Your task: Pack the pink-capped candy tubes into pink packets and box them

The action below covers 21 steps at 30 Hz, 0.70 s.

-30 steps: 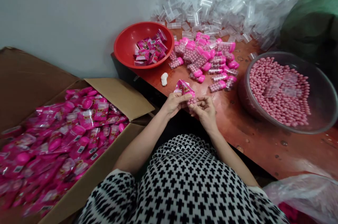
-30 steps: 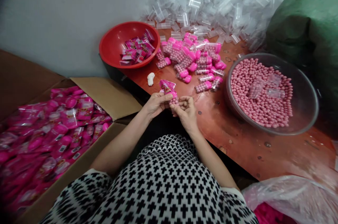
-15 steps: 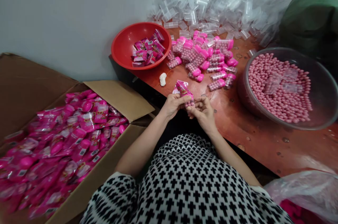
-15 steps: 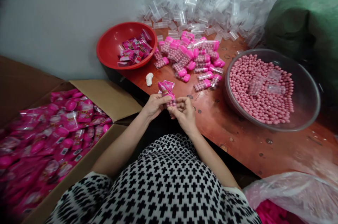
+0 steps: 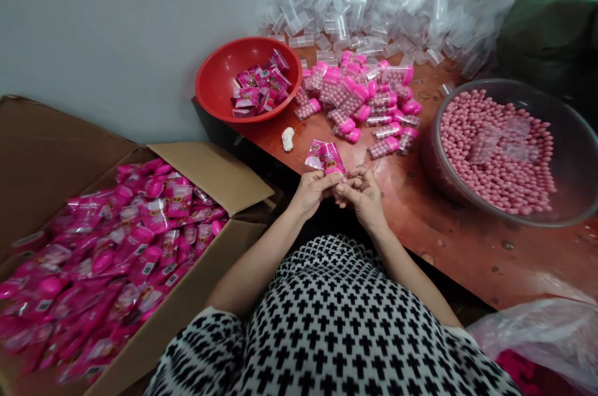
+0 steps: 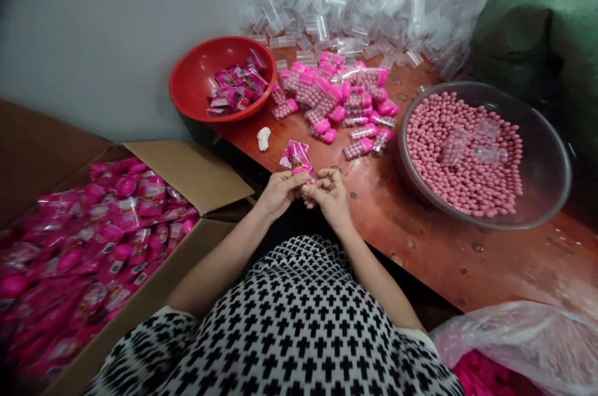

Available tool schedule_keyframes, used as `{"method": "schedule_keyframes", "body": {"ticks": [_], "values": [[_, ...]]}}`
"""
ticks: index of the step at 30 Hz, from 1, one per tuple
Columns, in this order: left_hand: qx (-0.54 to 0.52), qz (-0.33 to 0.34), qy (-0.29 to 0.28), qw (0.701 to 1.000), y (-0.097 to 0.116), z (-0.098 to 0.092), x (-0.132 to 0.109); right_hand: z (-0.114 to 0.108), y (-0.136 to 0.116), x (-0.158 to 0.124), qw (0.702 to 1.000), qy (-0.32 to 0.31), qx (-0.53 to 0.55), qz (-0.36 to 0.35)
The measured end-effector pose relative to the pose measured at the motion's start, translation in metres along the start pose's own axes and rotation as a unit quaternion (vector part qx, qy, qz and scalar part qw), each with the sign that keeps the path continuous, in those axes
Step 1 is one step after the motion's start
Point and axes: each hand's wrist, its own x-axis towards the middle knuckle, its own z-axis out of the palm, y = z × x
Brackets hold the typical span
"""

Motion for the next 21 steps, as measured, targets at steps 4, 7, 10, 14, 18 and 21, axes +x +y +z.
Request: {"method": "schedule_keyframes", "body": {"ticks": [4,7,10,14,18,21], "values": [[-0.067,0.017,0.039,0.997,-0.003,0.001,0.000,0.001,0.003,0.001,1.000,0.014,-0.009,-0.002],[-0.089,0.041,0.067,0.993,-0.001,0.002,0.001,0.001,0.001,-0.003,1.000,-0.004,-0.026,-0.007],[-0.082,0.062,0.099,0.990,0.001,0.004,0.000,0.000,-0.001,-0.007,0.999,-0.021,-0.032,-0.004],[-0.064,0.044,0.111,0.991,-0.003,0.010,-0.007,0.000,-0.003,-0.006,0.999,0.011,-0.032,-0.018],[-0.068,0.035,0.106,0.991,-0.006,0.014,-0.011,0.003,-0.002,0.002,0.998,0.035,-0.035,-0.042],[-0.094,0.014,0.082,0.992,-0.006,0.013,-0.013,0.007,-0.002,0.007,0.998,0.025,-0.048,-0.038]]}}
